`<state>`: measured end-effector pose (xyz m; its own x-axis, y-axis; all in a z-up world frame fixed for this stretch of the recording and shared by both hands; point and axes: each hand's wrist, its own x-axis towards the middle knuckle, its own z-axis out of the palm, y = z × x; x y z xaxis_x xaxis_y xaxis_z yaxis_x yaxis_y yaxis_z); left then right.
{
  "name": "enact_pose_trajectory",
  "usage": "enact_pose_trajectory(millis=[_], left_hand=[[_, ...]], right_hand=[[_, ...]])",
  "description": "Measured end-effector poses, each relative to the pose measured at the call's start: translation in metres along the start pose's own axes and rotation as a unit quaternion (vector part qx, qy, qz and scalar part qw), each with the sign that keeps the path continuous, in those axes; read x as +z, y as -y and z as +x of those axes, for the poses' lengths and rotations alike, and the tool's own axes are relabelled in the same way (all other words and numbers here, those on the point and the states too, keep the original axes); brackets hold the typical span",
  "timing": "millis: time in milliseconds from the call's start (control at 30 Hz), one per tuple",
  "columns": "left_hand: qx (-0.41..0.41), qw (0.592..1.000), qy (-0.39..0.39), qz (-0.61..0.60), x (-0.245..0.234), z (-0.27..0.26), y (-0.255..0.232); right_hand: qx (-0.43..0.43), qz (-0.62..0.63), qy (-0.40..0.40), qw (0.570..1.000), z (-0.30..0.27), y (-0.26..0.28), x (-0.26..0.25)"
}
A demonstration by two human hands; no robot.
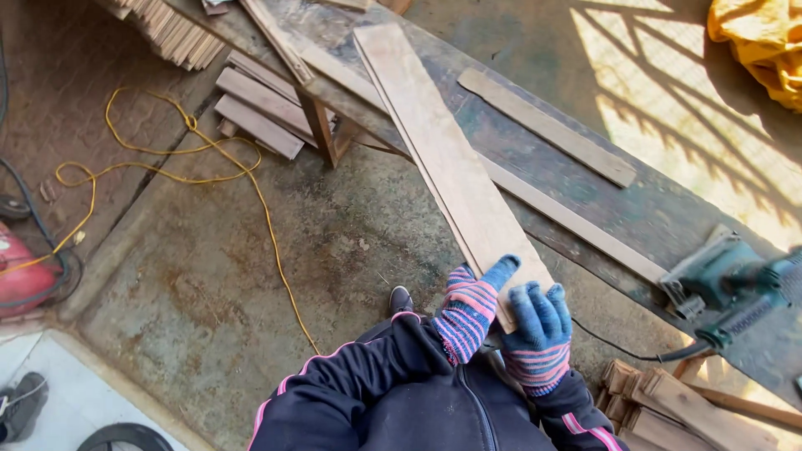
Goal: Sanding a wooden plank by hand using a sanding block and then using a power sander.
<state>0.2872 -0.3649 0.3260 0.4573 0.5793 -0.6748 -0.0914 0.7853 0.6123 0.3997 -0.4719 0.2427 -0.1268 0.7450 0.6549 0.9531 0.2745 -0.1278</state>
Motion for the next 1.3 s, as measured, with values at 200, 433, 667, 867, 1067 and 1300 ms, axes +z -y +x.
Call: enact_pose_trajectory(millis=[200,433,667,867,1067,1300], left_hand=[[-0.056,0.997,0.006,-0.054,-0.023,0.083,0.016],[0.03,0.927,0.373,-0.041,-0.075,0.224,0.066],[-0.136,0.963,0.177,-0.15,-0.042,0.279,-0.045],[-0.104,0.98,-0.117,-0.121,-0.046,0.344,-0.061],[-0.106,0.968,-0.161,-0.161,-0.067,0.314,-0.108],[-0.138,0.95,-0.044,0.275,-0.11,0.289,-0.204]], right_hand=[[-0.013,0.01,-0.024,1.0,0.045,-0.029,-0.003],[0.349,0.247,-0.08,0.9,0.057,-0.094,-0.007],[0.626,0.374,-0.107,0.676,-0.06,-0.257,0.086],[0.571,0.255,0.102,0.773,-0.064,-0.279,0.103],[0.661,0.449,-0.01,0.601,-0.043,-0.303,0.155],[0.663,0.43,0.117,0.602,0.064,-0.309,0.222]])
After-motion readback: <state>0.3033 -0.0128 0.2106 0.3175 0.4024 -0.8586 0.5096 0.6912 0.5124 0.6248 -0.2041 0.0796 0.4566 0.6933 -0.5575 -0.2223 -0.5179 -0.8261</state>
